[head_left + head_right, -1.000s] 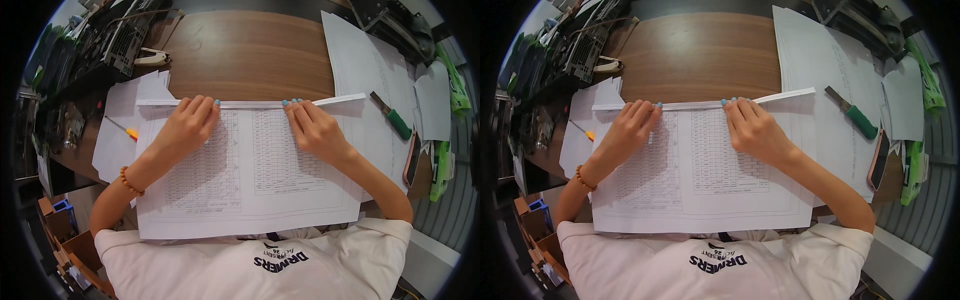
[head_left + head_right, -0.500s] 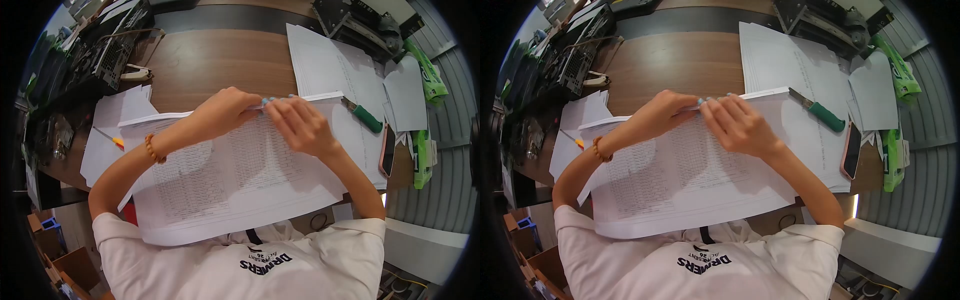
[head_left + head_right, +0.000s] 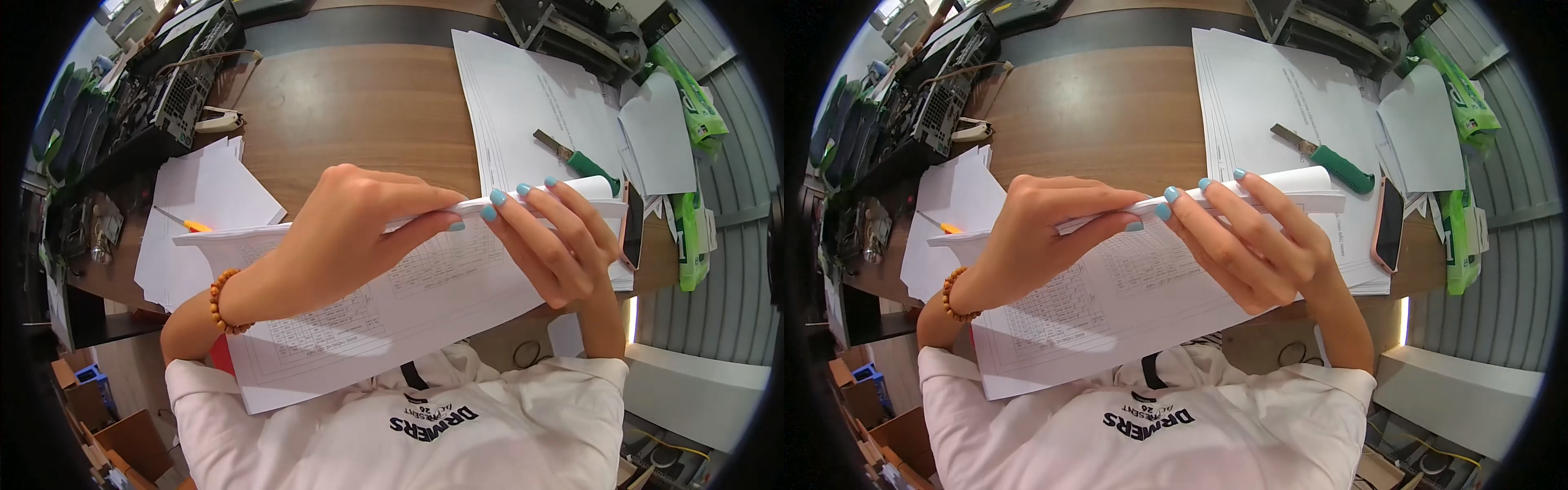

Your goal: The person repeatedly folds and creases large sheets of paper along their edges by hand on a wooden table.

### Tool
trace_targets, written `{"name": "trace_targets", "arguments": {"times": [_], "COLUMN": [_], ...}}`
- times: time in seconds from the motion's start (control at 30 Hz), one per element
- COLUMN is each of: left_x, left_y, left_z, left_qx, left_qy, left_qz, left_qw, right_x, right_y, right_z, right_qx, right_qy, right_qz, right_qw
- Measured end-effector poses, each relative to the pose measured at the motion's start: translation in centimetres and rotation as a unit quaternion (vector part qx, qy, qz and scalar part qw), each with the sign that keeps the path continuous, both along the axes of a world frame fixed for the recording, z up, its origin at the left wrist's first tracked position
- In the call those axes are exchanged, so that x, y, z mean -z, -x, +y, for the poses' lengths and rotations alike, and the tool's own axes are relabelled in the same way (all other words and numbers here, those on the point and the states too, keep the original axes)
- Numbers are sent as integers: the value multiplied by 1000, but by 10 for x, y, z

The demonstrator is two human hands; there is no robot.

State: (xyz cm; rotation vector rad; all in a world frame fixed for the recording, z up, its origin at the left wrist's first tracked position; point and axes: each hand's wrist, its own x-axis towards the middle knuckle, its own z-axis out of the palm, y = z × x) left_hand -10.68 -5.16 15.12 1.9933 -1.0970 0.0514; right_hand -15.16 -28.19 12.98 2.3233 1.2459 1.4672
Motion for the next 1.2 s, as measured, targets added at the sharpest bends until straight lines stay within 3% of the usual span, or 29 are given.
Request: {"name": "trace_targets", "arguments": {"times": [0.4,0.53,0.57,0.67,0.73,1.2], "left_x": [-7,-3,-3,-2,-1,-3], "left_y": [18,17,18,18,18,10], "left_z": [4,5,5,0,-2,1], "left_qx": [-9,-37,-40,-43,-43,-21], "left_qy": [43,43,32,20,20,-3], "left_qz": [-79,-117,-120,-136,-155,-119], "left_qw": [996,992,991,990,987,993], "right_x": [-14,-24,-39,-45,-47,-48], "right_y": [19,19,20,16,13,6], "right_z": [4,12,17,27,25,20], "right_qx": [28,14,40,51,50,6], "right_qy": [24,-46,-86,-193,-171,-177], "right_qz": [-41,82,179,285,327,369], "right_qw": [998,995,979,938,928,913]}}
